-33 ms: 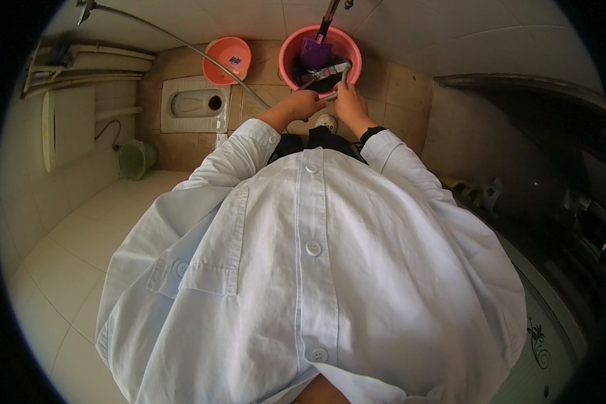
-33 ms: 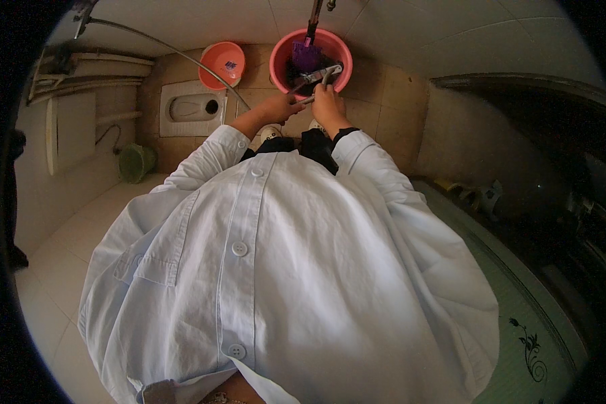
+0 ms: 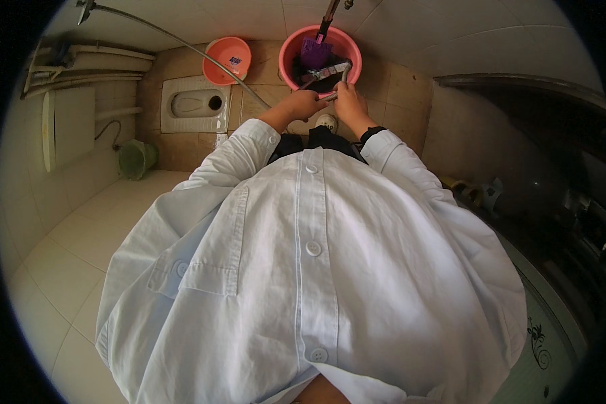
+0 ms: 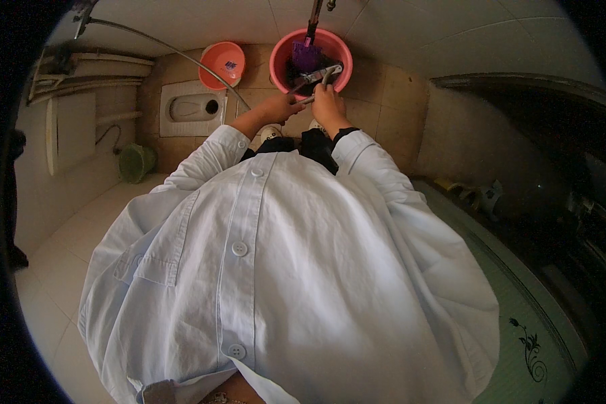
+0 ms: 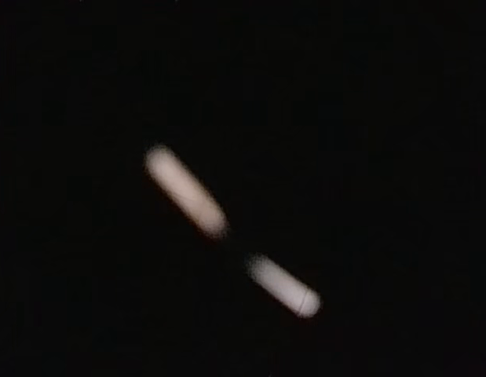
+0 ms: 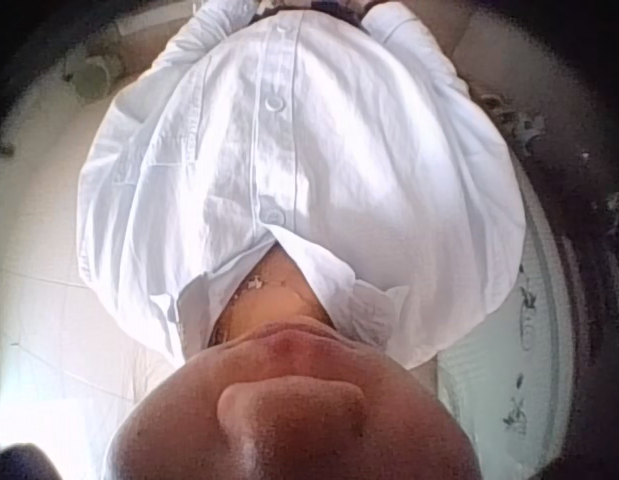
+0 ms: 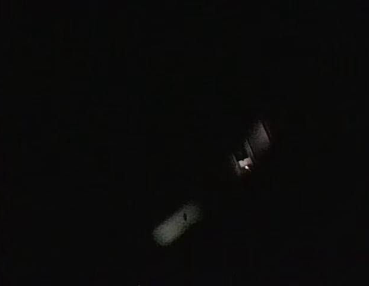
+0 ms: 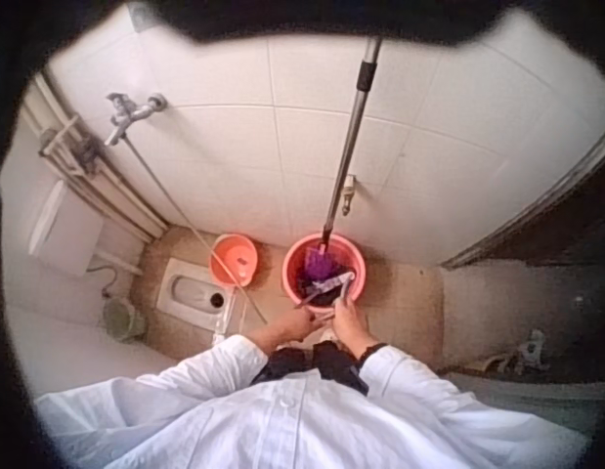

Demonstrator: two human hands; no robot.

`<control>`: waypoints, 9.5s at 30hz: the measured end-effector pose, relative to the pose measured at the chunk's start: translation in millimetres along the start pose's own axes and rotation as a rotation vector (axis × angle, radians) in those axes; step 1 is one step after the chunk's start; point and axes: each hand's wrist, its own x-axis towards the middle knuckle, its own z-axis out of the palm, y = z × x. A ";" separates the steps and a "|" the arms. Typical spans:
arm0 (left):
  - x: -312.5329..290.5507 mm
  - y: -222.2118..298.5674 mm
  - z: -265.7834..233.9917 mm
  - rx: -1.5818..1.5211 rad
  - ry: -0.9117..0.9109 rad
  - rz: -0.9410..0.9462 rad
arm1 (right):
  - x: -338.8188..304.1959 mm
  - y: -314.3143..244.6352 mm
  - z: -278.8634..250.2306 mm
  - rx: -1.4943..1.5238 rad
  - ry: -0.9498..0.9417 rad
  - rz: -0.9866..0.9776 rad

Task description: The person assembles a mop by attaching a metal rod to a mop head and securing it with a hose clamp. They then rinse the mop head in a pink bucket and adjust the hose and clamp to complete the assembly.

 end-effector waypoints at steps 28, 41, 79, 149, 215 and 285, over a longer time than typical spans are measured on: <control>-9.3 8.5 -2.3 -0.049 -0.057 -0.041 | -0.7 9.1 4.3 0.103 -0.133 -0.094; -2.7 3.0 -0.8 -0.017 -0.083 -0.007 | -0.3 7.3 4.3 0.054 -0.136 -0.050; 3.9 -2.4 1.4 -0.110 -0.082 -0.065 | 0.4 7.0 4.8 -0.063 -0.054 -0.048; 28.1 -49.2 23.9 0.133 -0.192 0.169 | 2.5 11.8 20.9 0.077 -0.248 -0.027; -31.8 7.8 11.3 -0.172 -0.062 -0.023 | -28.3 -4.7 -15.0 0.049 -0.046 -0.065; -55.4 6.1 -3.5 -0.351 -0.022 -0.066 | -22.0 -29.3 -13.0 0.114 -0.011 -0.055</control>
